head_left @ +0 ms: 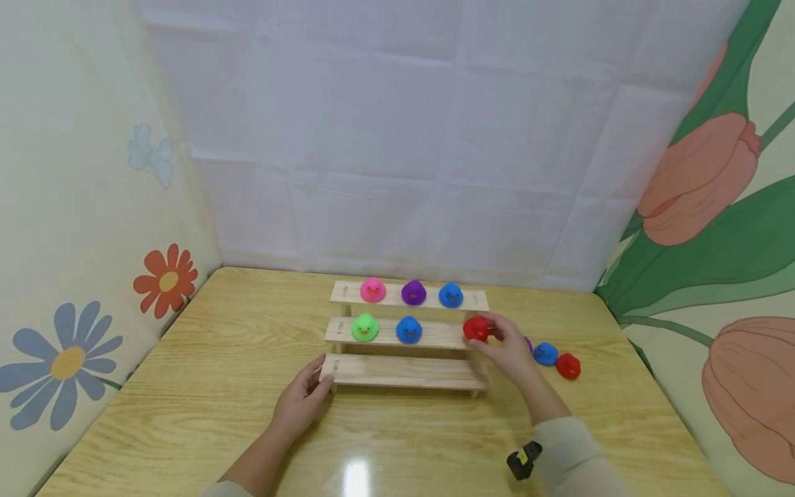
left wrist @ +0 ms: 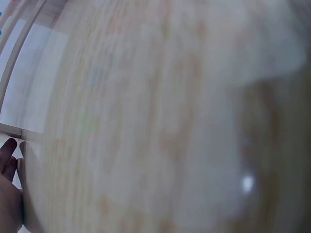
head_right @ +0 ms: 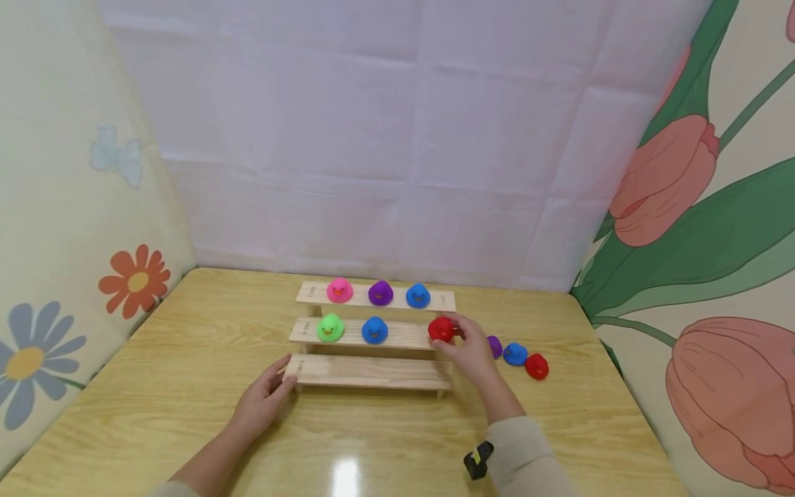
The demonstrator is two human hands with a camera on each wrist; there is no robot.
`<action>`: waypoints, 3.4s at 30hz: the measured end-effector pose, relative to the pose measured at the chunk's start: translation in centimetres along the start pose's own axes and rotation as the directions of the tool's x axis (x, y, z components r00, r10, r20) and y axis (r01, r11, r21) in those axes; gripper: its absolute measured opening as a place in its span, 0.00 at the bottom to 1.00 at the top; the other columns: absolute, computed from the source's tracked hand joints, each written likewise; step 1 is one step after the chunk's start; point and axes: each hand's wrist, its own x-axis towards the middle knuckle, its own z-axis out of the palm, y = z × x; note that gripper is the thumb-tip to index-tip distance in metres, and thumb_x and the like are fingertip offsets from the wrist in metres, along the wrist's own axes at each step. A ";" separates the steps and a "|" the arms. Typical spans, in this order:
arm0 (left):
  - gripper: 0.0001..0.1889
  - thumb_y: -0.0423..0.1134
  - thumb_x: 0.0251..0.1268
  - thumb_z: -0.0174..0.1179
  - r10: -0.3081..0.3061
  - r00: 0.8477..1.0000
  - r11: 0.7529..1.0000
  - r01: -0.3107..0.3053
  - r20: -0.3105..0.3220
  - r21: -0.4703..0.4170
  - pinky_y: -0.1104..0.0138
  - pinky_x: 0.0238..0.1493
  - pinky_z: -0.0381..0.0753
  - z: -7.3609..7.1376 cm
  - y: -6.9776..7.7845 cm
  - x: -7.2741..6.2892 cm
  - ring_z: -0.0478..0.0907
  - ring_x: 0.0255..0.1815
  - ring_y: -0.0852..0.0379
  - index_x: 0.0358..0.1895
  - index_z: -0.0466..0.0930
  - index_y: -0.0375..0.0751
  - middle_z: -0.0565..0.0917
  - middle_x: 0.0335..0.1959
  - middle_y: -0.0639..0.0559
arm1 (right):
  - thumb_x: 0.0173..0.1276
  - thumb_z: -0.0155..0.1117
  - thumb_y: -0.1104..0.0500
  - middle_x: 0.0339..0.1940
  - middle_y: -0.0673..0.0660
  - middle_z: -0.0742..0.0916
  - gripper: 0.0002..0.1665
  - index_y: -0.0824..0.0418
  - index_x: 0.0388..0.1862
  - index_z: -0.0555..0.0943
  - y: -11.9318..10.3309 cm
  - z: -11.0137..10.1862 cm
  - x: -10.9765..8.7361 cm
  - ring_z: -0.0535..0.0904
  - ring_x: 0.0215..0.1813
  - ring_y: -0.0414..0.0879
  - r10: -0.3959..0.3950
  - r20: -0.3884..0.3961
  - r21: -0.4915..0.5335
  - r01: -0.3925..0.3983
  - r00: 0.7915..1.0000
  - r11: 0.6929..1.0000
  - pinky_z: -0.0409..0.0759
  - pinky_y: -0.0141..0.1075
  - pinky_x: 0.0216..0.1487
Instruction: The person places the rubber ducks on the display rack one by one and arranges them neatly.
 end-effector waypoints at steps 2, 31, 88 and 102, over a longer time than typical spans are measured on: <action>0.31 0.51 0.75 0.51 0.001 1.000 1.000 -0.001 -0.002 0.001 0.46 0.69 0.68 0.0 0.0 0.0 0.71 0.69 0.39 0.75 0.59 0.43 0.74 0.66 0.34 | 0.60 0.72 0.65 0.58 0.66 0.82 0.32 0.65 0.64 0.76 -0.1 0.3 0.1 0.79 0.59 0.60 -0.033 0.003 0.004 0.033 0.999 0.999 0.73 0.55 0.66; 0.32 0.53 0.75 0.51 -0.017 1.000 1.000 0.017 -0.003 0.014 0.45 0.71 0.66 0.0 0.0 0.0 0.69 0.70 0.38 0.76 0.58 0.44 0.73 0.67 0.34 | 0.60 0.71 0.68 0.57 0.66 0.82 0.31 0.65 0.63 0.76 -0.7 3.2 1.1 0.79 0.61 0.60 -0.078 0.095 0.013 0.077 0.992 0.997 0.76 0.48 0.65; 0.32 0.52 0.75 0.51 -0.024 1.000 1.000 0.024 -0.004 0.012 0.44 0.71 0.64 0.1 0.0 0.2 0.69 0.70 0.38 0.76 0.58 0.44 0.73 0.67 0.35 | 0.56 0.75 0.62 0.65 0.65 0.78 0.34 0.61 0.63 0.76 -0.1 2.7 0.1 0.76 0.65 0.62 -0.007 0.008 -0.058 0.008 1.000 0.998 0.75 0.51 0.66; 0.32 0.53 0.75 0.51 -0.011 1.000 0.999 0.011 -0.007 0.040 0.43 0.71 0.64 0.0 -0.1 0.2 0.70 0.69 0.38 0.76 0.58 0.44 0.74 0.66 0.34 | 0.61 0.73 0.54 0.68 0.64 0.76 0.36 0.59 0.68 0.73 1.5 -0.1 -0.7 0.69 0.70 0.61 0.048 -0.020 -0.155 -0.051 0.999 0.987 0.69 0.57 0.69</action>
